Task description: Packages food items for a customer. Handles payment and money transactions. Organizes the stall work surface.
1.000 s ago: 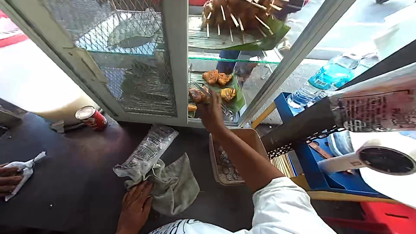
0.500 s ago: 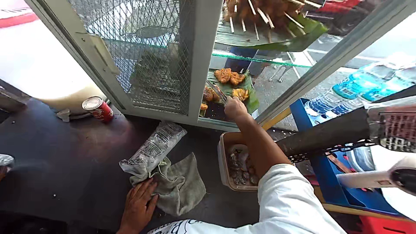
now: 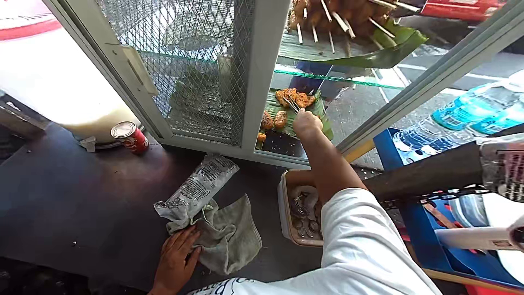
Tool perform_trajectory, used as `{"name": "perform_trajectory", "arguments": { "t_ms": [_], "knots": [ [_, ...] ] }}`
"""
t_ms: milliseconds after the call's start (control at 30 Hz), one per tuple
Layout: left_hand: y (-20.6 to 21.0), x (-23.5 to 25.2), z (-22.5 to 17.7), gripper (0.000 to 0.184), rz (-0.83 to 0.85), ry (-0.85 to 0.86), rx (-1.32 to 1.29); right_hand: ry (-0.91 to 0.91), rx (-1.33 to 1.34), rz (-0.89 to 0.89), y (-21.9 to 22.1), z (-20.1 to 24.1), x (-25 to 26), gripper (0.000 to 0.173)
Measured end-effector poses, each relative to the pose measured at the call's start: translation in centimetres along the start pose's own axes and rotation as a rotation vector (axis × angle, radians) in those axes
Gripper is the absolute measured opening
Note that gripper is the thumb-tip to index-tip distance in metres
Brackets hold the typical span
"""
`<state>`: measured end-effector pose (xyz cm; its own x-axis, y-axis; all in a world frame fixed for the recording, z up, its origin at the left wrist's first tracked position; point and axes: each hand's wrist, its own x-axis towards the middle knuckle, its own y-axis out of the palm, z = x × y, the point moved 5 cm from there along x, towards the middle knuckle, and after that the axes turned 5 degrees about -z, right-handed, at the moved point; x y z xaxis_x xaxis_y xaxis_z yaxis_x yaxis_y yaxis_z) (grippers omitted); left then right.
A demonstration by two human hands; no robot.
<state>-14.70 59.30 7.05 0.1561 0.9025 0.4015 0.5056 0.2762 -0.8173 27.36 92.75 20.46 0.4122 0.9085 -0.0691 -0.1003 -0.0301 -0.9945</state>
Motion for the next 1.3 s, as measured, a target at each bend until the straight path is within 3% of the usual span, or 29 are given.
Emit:
{"name": "perform_trajectory", "arguments": {
  "t_ms": [267,467,633,800,967,1300],
  "knots": [
    [0.1,0.0,0.1,0.043,-0.038,0.001,-0.022,-0.016,0.002,0.026,0.8,0.3,-0.6,0.062],
    [-0.9,0.8,-0.8,0.036,0.091,-0.020,-0.109,-0.060,0.007,-0.084,0.6,-1.7,-1.3,0.043],
    [-0.8,0.5,-0.6,0.036,0.108,-0.033,-0.116,-0.004,0.020,-0.020,-0.2,-1.7,-1.3,0.046],
    [-0.9,0.2,-0.7,0.034,0.078,-0.037,-0.132,-0.098,0.060,-0.043,0.1,-1.0,-4.5,0.058],
    [-0.9,0.2,-0.6,0.034,0.066,-0.037,-0.134,-0.068,-0.003,0.013,0.4,-1.3,-5.3,0.050],
    [-0.9,0.3,-0.4,0.033,0.070,-0.037,-0.137,-0.019,-0.058,-0.120,-0.7,-0.8,-2.8,0.044]
  ]
}}
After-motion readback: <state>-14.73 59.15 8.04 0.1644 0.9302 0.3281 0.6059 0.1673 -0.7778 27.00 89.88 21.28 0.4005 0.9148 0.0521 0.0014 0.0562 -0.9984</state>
